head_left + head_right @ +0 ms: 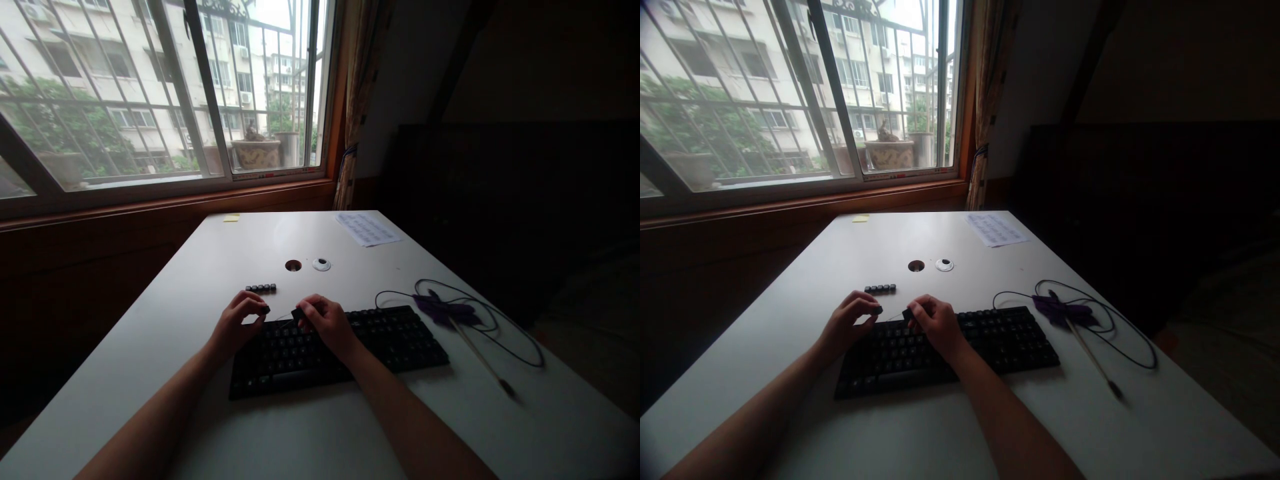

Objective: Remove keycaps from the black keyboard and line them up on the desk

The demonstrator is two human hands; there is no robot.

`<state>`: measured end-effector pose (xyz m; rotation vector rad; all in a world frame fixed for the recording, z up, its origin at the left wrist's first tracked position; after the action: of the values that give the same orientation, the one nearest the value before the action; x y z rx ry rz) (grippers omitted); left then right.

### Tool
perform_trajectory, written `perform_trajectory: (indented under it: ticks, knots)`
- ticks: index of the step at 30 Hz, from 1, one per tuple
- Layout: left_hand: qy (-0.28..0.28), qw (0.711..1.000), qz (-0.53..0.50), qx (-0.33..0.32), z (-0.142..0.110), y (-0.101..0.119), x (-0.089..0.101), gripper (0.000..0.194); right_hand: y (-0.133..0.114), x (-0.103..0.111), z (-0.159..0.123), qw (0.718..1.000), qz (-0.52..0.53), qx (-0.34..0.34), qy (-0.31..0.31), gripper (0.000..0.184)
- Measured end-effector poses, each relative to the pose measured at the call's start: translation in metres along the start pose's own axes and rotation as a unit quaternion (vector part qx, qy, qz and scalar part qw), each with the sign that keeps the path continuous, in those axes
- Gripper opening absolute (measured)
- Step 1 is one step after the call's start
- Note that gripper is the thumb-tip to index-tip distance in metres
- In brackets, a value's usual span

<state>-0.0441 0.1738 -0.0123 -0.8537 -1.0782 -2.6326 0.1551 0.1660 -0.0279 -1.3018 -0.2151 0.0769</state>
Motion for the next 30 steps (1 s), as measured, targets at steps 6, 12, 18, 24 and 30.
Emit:
perform_trajectory:
  ticks: [6,12,18,24,30]
  knots:
    - [-0.007,1.0,-0.006,-0.002,-0.001,0.002,-0.002,0.015,0.0,-0.001,0.0,1.0,-0.002,0.007,-0.002,0.026]
    - [-0.006,1.0,-0.01,-0.005,0.0,0.007,0.0,0.017,0.0,-0.002,-0.001,1.0,-0.013,0.008,-0.005,0.026]
    - [-0.021,0.999,-0.039,0.01,-0.001,0.001,-0.004,0.018,-0.004,-0.002,-0.001,0.999,-0.038,0.026,-0.008,0.025]
    - [-0.015,0.997,-0.07,0.014,-0.002,0.0,-0.004,0.02,-0.019,0.0,-0.002,0.987,-0.126,0.096,0.024,0.022]
    - [-0.01,0.995,-0.101,0.026,-0.003,-0.001,-0.004,0.02,-0.036,0.0,-0.006,0.964,-0.203,0.162,0.053,0.021]
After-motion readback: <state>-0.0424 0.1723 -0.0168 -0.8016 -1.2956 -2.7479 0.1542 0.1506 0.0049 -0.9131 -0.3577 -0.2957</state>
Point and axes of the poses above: each hand's wrist, its own z-axis towards the middle knuckle, its own x-axis out of the back of the hand, y = z × x, the point moved 8 cm from there along z, towards the middle knuckle, and after that the axes turned 4 degrees about -y, right-handed, at the moved point
